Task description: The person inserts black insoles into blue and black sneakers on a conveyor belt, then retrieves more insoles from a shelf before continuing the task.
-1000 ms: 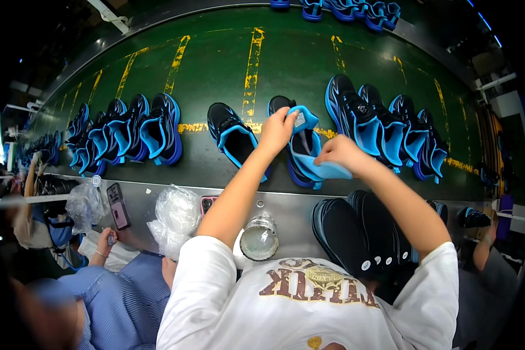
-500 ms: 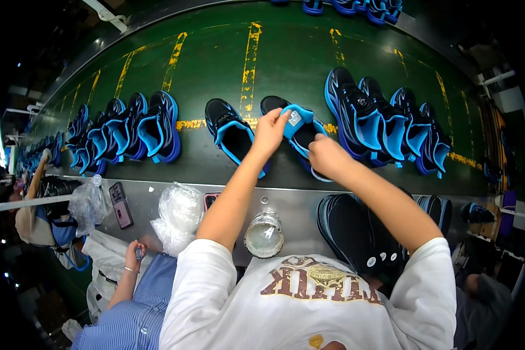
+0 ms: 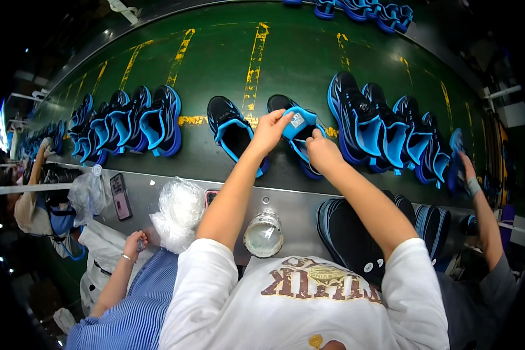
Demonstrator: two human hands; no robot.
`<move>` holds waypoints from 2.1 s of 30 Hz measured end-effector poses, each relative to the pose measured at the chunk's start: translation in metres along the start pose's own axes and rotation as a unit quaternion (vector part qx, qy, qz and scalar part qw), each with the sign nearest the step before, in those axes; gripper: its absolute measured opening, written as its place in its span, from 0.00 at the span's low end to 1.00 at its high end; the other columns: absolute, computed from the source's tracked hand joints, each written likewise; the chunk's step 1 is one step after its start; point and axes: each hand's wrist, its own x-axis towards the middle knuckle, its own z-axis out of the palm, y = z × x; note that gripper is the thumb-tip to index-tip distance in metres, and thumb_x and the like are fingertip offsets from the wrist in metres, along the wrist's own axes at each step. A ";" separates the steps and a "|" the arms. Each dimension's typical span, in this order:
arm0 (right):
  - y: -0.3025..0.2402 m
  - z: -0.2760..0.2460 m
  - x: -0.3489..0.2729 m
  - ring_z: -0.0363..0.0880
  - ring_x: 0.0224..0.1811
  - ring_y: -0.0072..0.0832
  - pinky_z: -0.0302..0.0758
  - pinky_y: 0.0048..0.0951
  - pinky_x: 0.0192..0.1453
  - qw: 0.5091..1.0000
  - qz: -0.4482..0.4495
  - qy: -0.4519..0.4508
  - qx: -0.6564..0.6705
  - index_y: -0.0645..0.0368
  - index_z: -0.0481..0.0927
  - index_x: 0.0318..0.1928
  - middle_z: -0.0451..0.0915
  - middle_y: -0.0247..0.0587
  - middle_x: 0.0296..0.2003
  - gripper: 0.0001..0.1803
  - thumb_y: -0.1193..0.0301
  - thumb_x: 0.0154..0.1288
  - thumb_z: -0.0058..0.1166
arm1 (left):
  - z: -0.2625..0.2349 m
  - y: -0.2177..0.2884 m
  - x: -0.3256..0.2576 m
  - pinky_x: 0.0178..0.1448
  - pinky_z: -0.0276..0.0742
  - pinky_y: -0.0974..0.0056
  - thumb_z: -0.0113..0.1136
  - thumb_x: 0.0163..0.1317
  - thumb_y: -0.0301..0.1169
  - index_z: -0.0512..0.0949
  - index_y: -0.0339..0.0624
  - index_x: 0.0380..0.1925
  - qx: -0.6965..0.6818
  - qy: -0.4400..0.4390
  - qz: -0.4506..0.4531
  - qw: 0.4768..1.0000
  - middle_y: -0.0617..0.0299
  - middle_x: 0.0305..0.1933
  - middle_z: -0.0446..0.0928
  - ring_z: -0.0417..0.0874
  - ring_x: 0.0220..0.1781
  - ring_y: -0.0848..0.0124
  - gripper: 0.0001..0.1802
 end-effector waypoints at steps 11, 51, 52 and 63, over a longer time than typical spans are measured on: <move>0.001 -0.033 -0.006 0.77 0.36 0.45 0.75 0.40 0.39 0.992 0.030 -0.118 -0.008 0.64 0.80 0.27 0.74 0.54 0.33 0.11 0.68 0.46 0.54 | 0.018 0.003 -0.003 0.23 0.55 0.76 0.51 0.61 0.40 0.71 0.39 0.25 -0.069 0.078 0.005 0.994 0.73 0.17 0.63 0.60 0.21 0.85 0.15; 0.024 -0.005 -0.014 0.76 0.40 0.34 0.41 0.38 0.69 0.960 -0.143 -0.228 -0.080 0.68 0.73 0.39 0.78 0.49 0.25 0.23 0.60 0.57 0.34 | 0.038 -0.001 -0.008 0.53 0.64 0.59 0.61 0.45 0.24 0.65 0.38 0.38 0.221 0.142 0.162 0.951 0.44 0.46 0.61 0.64 0.52 0.49 0.20; 0.026 -0.007 -0.023 0.73 0.41 0.35 0.51 0.40 0.64 0.979 -0.179 -0.098 -0.024 0.63 0.74 0.35 0.76 0.45 0.26 0.15 0.63 0.55 0.44 | 0.035 0.002 -0.010 0.53 0.64 0.59 0.61 0.44 0.23 0.65 0.38 0.37 0.210 0.134 0.142 0.958 0.45 0.46 0.61 0.65 0.51 0.49 0.20; 0.024 -0.018 -0.104 0.69 0.42 0.38 0.67 0.34 0.47 0.987 -0.061 0.009 0.148 0.62 0.75 0.33 0.69 0.43 0.38 0.09 0.74 0.48 0.52 | 0.035 0.013 -0.061 0.35 0.63 0.60 0.64 0.43 0.34 0.71 0.38 0.34 0.546 0.168 0.330 0.752 0.50 0.37 0.71 0.74 0.35 0.58 0.19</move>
